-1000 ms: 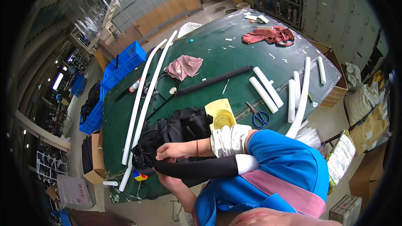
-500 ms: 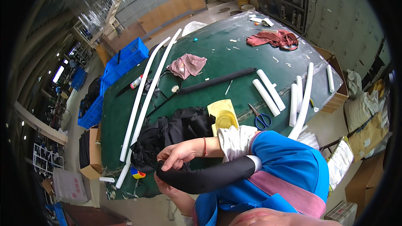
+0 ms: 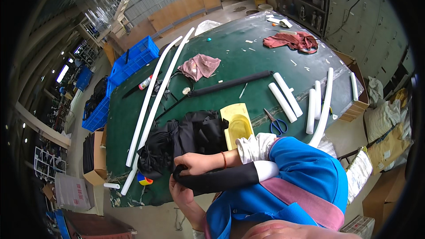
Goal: The person repeatedly inserts white foam tubes into black fabric sleeves, trims the protruding ends with scissors, and places the finished pieces into a cardboard box. The process is repeated for multiple units.
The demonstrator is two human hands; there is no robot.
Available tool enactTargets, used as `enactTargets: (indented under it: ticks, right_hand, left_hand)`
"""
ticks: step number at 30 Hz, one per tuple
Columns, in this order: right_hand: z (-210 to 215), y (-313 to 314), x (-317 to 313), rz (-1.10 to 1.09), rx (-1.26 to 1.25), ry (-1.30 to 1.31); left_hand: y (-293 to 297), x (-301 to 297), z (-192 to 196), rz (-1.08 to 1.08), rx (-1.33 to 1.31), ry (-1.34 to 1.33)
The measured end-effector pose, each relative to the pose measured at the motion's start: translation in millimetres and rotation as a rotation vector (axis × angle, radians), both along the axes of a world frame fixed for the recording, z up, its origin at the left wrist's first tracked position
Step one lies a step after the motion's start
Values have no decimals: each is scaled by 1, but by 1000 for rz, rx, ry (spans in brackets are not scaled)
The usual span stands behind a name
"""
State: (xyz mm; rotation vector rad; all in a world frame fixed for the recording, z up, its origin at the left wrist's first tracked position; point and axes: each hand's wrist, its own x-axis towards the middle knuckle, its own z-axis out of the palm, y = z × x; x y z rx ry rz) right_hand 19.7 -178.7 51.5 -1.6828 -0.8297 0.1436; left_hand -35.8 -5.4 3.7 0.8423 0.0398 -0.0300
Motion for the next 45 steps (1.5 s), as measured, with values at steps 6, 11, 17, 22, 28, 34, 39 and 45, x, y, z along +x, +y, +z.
enactTargets:
  ticks: [6,11,17,22,28,34,39,45]
  right_hand:
    - [-6,-4,4,59,-12,-20]
    - [-8,-9,14,365,140,683]
    - [28,-12,3,228,65,896]
    - [-16,11,14,193,123,528]
    - [-17,10,-11,-59,162,7]
    - [-2,-14,-11,408,404,654]
    - [15,-16,-11,671,401,454]
    - [21,-13,-11,352,259,260]
  left_hand:
    - [6,0,-4,-68,47,31]
    - [11,5,-6,-287,-9,-53]
    - [-1,0,9,-114,108,-38]
    - [-5,-2,2,19,170,-128]
    - [-19,-8,-7,353,551,-369]
    - [10,-35,15,51,818,-543]
    - [9,-28,29,398,1153,-775]
    - [-14,-20,18,555,873,-658]
